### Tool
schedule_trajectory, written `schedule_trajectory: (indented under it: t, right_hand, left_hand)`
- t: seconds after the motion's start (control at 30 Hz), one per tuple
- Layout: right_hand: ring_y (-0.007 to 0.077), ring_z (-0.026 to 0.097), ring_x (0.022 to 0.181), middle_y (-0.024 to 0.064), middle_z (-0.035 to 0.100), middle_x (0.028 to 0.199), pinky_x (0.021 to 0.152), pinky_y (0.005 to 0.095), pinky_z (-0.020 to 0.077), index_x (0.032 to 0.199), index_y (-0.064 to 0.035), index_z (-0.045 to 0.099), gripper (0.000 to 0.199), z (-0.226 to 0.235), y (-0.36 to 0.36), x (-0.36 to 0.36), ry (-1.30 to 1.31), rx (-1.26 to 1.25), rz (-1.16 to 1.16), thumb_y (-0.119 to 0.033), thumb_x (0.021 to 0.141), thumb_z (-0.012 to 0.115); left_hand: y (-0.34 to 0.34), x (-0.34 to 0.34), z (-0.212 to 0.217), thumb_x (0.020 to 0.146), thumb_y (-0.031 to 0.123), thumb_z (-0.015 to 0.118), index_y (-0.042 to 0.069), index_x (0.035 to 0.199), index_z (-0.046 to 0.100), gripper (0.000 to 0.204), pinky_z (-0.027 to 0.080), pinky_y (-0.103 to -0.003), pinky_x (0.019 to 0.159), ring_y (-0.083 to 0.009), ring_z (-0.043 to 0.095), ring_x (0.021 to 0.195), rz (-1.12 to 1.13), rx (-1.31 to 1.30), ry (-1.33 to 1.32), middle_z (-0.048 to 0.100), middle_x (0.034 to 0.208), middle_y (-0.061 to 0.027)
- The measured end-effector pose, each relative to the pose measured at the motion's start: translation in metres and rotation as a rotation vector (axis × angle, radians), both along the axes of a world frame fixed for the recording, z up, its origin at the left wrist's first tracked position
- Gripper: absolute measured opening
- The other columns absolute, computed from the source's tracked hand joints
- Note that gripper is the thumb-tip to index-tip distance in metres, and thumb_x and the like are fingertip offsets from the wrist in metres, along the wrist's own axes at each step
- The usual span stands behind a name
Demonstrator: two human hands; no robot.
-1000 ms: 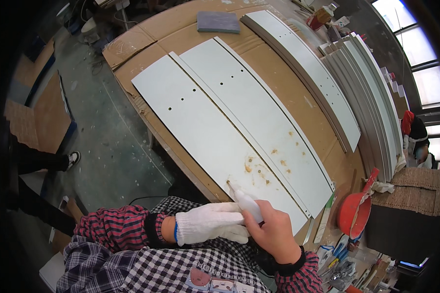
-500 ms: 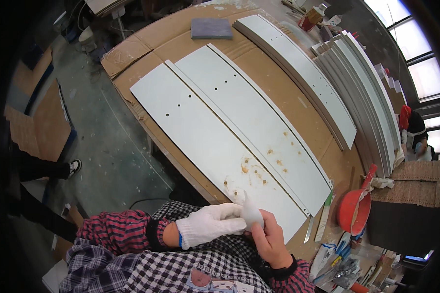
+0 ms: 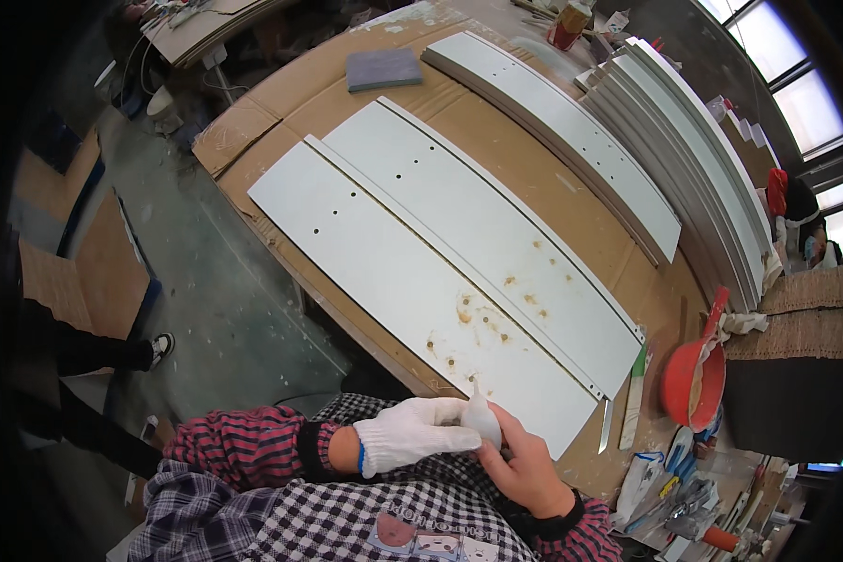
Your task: The person scrapes adhesive residue from white rectangular panels using a utility knife. They work on multiple panels laid out on a cardboard-covered table, scraping the surface to remove small spots of glue or tape.
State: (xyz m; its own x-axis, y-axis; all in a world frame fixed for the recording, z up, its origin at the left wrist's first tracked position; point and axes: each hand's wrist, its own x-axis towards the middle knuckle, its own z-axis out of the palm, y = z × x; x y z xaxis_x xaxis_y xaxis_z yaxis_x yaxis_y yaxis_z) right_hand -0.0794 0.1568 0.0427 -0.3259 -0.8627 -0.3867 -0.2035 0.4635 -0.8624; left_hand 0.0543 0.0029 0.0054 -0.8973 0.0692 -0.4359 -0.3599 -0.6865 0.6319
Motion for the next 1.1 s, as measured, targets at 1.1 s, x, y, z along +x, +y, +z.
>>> schedule_trajectory:
  t: [1.1]
  right_hand:
    - [0.0152, 0.064, 0.072, 0.0126, 0.068, 0.086, 0.064, 0.0277, 0.0501, 0.111, 0.0029, 0.059, 0.030, 0.009, -0.002, -0.079, 0.456, -0.164, -0.349, -0.014, 0.087, 0.067]
  left_hand:
    - [0.024, -0.091, 0.033, 0.095, 0.020, 0.054, 0.009, 0.153, 0.014, 0.072, 0.041, -0.029, 0.101, -0.0188, 0.049, 0.124, 0.085, -0.178, 0.027, 0.046, 0.141, -0.0153]
